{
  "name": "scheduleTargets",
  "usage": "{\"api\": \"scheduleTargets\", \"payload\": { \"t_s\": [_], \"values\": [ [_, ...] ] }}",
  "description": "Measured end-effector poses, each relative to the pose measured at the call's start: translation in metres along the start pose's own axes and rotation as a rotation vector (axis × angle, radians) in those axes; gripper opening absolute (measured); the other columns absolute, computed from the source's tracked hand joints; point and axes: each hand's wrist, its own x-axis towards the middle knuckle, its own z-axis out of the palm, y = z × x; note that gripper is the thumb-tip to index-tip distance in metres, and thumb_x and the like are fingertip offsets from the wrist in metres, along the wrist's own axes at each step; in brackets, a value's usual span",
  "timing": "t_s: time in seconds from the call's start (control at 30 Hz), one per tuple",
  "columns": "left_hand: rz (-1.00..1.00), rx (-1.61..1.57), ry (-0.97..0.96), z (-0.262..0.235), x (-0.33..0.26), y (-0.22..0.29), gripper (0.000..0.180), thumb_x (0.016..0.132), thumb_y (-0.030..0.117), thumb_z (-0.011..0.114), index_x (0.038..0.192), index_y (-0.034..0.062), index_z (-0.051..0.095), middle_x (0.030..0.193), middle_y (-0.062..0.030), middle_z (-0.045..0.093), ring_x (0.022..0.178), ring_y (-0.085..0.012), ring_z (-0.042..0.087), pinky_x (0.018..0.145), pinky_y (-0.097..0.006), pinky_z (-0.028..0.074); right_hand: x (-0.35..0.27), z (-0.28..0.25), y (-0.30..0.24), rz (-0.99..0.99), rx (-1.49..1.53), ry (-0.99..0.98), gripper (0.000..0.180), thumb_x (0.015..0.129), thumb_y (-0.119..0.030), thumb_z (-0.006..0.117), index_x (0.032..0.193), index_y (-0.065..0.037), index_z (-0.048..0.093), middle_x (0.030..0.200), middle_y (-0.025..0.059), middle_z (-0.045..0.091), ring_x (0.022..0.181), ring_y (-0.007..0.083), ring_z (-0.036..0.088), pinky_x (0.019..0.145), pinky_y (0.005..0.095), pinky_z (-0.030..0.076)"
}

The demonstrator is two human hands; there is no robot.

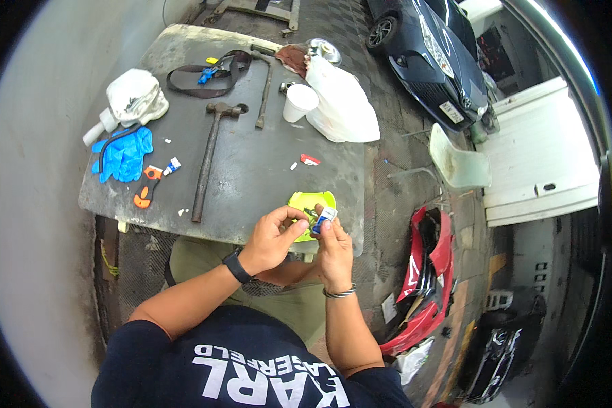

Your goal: The person sits at a workbench and applies a substance from a small tube onto a screwdriver. They then use the screwdriver to spread the substance onto a white plastic car part, likely a headlight housing, while holding it in their left hand.

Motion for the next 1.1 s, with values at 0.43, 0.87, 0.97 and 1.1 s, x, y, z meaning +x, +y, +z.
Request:
{"api": "scheduleTargets", "payload": {
  "t_s": [0.43, 0.87, 0.97, 1.1],
  "values": [
    [0.046, 0.233, -0.036, 0.03, 0.004, 0.012, 0.018, 0.097, 0.013, 0.075, 0.107, -0.0014, 0.072, 0.093, -0.0038, 0.075, 0.082, -0.0086, 0.065, 0.069, -0.026, 0.051, -0.016, -0.027, 0.009, 0.037, 0.258, 0.173, 0.014, 0.1, -0.013, 0.076, 0.105, -0.001, 0.074, 0.088, -0.0038, 0.069, 0.073, 0.0025, 0.054, 0.063, 0.0206, 0.042],
    [-0.049, 0.169, -0.079, 0.038, 0.016, 0.006, 0.016, 0.099, 0.009, 0.071, 0.109, -0.0043, 0.07, 0.093, -0.0033, 0.074, 0.078, -0.007, 0.065, 0.07, -0.024, 0.053, -0.019, -0.032, 0.015, 0.021, 0.274, 0.163, 0.018, 0.101, -0.013, 0.073, 0.111, 0.001, 0.072, 0.087, -0.0023, 0.069, 0.07, 0.0033, 0.055, 0.061, 0.0205, 0.043],
    [-0.085, 0.069, -0.075, 0.039, 0.016, 0.002, 0.016, 0.1, 0.008, 0.07, 0.109, -0.0044, 0.07, 0.091, -0.0039, 0.073, 0.077, -0.007, 0.066, 0.068, -0.024, 0.054, -0.019, -0.03, 0.014, 0.046, 0.302, 0.172, 0.017, 0.102, -0.012, 0.072, 0.112, 0.002, 0.072, 0.088, -0.0016, 0.07, 0.071, 0.0037, 0.056, 0.062, 0.0206, 0.045],
    [-0.151, -0.045, -0.042, 0.041, 0.017, 0.001, 0.013, 0.1, 0.006, 0.069, 0.109, -0.0037, 0.07, 0.092, -0.0046, 0.074, 0.078, -0.0078, 0.067, 0.068, -0.024, 0.056, -0.016, -0.025, 0.023, 0.039, 0.398, 0.18, 0.017, 0.102, -0.011, 0.071, 0.113, 0.002, 0.072, 0.09, -0.0001, 0.071, 0.072, 0.0046, 0.059, 0.064, 0.0214, 0.048]
  ]
}}
